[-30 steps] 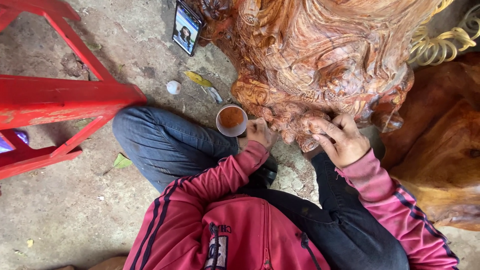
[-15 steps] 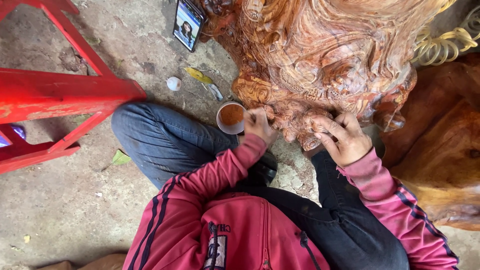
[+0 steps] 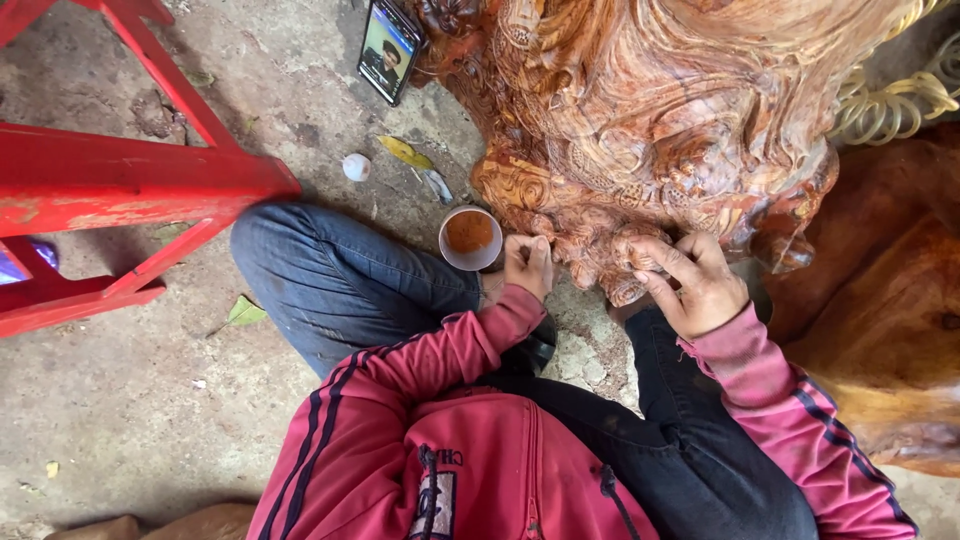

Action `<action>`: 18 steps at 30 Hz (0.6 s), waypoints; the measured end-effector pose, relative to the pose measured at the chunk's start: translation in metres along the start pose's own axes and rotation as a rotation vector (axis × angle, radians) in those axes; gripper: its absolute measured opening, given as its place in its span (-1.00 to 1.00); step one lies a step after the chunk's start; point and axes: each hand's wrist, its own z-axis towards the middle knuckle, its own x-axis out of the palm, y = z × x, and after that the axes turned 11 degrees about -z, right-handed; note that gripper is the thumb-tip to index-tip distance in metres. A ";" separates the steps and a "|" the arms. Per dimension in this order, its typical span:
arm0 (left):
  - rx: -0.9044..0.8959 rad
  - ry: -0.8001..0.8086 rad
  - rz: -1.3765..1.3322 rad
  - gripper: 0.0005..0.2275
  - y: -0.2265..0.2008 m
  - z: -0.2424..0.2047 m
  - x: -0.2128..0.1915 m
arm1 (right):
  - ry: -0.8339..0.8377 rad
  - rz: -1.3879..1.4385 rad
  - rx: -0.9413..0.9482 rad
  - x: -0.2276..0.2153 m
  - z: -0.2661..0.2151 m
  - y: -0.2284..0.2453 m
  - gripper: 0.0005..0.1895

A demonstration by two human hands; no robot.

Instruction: The person applies glue and rubs the surface of a large wooden carving to finish and fill details.

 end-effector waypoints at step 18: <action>-0.129 0.032 -0.147 -0.88 0.002 -0.002 -0.004 | -0.041 -0.015 -0.027 -0.002 0.001 0.002 -0.60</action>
